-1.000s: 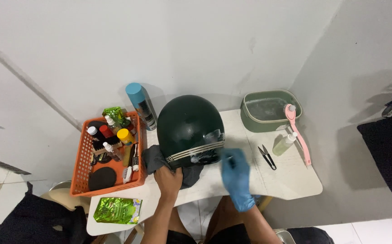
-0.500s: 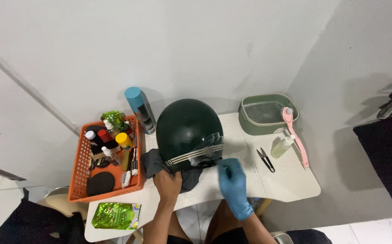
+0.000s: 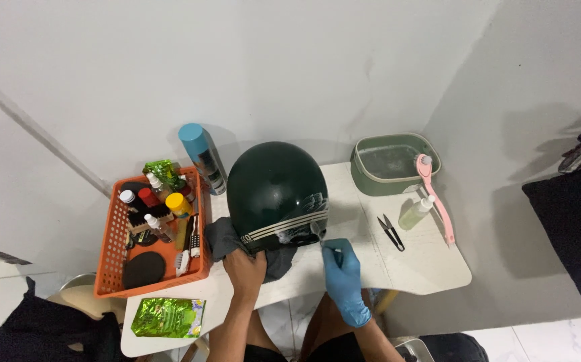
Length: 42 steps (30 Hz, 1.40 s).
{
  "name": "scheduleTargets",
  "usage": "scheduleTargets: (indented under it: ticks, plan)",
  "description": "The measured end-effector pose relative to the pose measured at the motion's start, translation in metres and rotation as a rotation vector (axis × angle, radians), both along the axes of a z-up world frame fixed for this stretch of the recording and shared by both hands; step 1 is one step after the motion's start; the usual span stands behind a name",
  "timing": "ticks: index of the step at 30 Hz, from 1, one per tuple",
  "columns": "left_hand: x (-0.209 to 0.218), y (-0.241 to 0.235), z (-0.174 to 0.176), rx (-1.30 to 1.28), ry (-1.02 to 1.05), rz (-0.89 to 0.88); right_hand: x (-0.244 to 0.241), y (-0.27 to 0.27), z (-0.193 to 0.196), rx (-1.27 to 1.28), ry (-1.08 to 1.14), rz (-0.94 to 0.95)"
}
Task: The person scrubs a dark green motorcycle helmet with a soapy sponge, then wipes it dry with a cloth. They apply a liquid from a pump bottle and use a small metal tool to scrape the surface near the logo.
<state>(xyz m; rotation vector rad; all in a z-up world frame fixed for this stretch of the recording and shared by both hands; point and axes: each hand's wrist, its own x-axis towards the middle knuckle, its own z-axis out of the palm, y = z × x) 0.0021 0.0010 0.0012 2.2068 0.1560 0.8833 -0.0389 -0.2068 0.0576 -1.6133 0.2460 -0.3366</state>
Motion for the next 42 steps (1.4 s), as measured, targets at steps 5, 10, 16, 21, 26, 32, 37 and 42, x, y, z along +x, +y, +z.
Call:
scheduleTargets:
  ticks: [5,10,16,21,26,32,37,42]
  plan:
    - [-0.003,0.0,0.0,-0.025,0.055,-0.015,0.004,0.001,0.037,0.21,0.285,-0.081]
    - [-0.001,0.0,-0.002,-0.025,0.032,-0.011,0.003,-0.002,0.014,0.169,0.224,-0.016]
    - [0.004,0.003,-0.016,-0.003,0.053,-0.001,0.001,0.002,0.019,0.294,0.197,-0.054]
    - [-0.001,-0.001,0.006,-0.055,0.068,-0.006,0.006,0.002,0.052,0.057,0.115,-0.129]
    - [-0.004,0.002,-0.006,-0.015,-0.003,-0.014,0.003,0.006,0.031,-0.35,-0.376,0.14]
    - [0.003,0.002,-0.008,-0.037,0.049,0.011,0.01,0.009,0.056,-0.355,-0.274,0.114]
    - [-0.003,0.001,0.018,-0.016,-0.018,-0.015,0.009,0.011,0.076,-0.41,-0.338,0.108]
    - [-0.013,-0.002,0.072,-0.069,0.037,0.065,0.003,0.018,0.074,-0.503,-0.134,0.185]
